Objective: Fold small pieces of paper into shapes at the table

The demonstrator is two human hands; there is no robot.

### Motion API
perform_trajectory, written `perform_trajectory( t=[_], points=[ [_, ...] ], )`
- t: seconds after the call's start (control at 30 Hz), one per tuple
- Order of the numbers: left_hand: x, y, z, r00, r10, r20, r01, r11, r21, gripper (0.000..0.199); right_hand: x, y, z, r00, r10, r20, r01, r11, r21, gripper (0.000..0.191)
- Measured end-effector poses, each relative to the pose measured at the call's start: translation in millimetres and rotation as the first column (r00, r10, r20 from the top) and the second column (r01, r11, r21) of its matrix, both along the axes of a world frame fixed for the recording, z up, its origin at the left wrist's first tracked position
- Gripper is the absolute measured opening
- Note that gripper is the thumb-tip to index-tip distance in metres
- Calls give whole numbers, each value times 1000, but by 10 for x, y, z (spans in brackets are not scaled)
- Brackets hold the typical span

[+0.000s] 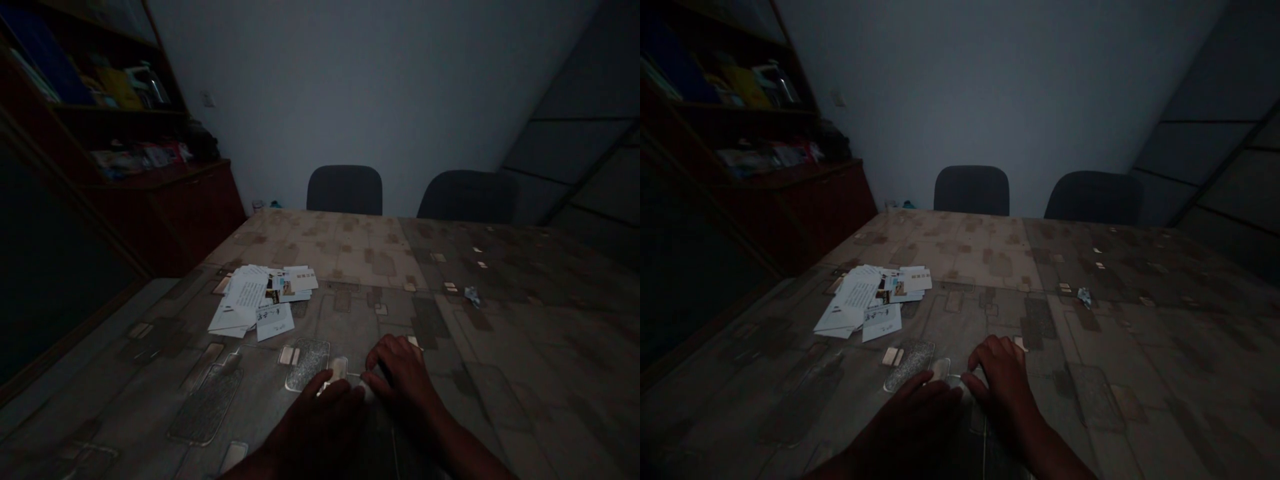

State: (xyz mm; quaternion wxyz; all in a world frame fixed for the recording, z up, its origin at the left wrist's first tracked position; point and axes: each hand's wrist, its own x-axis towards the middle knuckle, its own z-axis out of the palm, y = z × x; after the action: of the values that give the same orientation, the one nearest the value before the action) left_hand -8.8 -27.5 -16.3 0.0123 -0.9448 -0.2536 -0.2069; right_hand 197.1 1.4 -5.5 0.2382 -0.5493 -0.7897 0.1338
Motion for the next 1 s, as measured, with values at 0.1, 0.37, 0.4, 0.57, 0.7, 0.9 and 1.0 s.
perform_trajectory(
  t=[0.1, 0.37, 0.4, 0.57, 0.7, 0.9, 1.0],
  points=[
    [5, 12, 3, 999, 52, -6, -52, 998, -25, 20, 29, 10, 6, 1000, 9, -15, -9, 1000, 18, 11],
    [12, 39, -58, 996, 86, -13, -86, 996, 10, 25, 47, -3, -121, 999, 28, -16, -27, 998, 49, 19],
    [7, 38, -73, 996, 86, 1, -86, 996, 21, 25, 41, 1, -128, 1000, 12, -14, -11, 999, 40, 20],
    [0, 27, -86, 999, 43, 23, -44, 997, 56, 19, 20, 37, -70, 999, -21, -35, 21, 1000, -21, 17],
    [1, 13, -80, 999, 35, 16, -36, 996, 86, 18, -22, 37, 18, 996, -68, -57, 66, 997, -29, 16],
    [-62, -3, -214, 997, 38, 72, -48, 989, 143, 19, -43, 31, 47, 995, -82, -55, 80, 996, -33, 15],
    [-51, -4, -242, 996, 36, 85, -46, 992, 116, 15, -35, 27, 39, 996, -72, -57, 69, 997, -47, 14]
  ],
)
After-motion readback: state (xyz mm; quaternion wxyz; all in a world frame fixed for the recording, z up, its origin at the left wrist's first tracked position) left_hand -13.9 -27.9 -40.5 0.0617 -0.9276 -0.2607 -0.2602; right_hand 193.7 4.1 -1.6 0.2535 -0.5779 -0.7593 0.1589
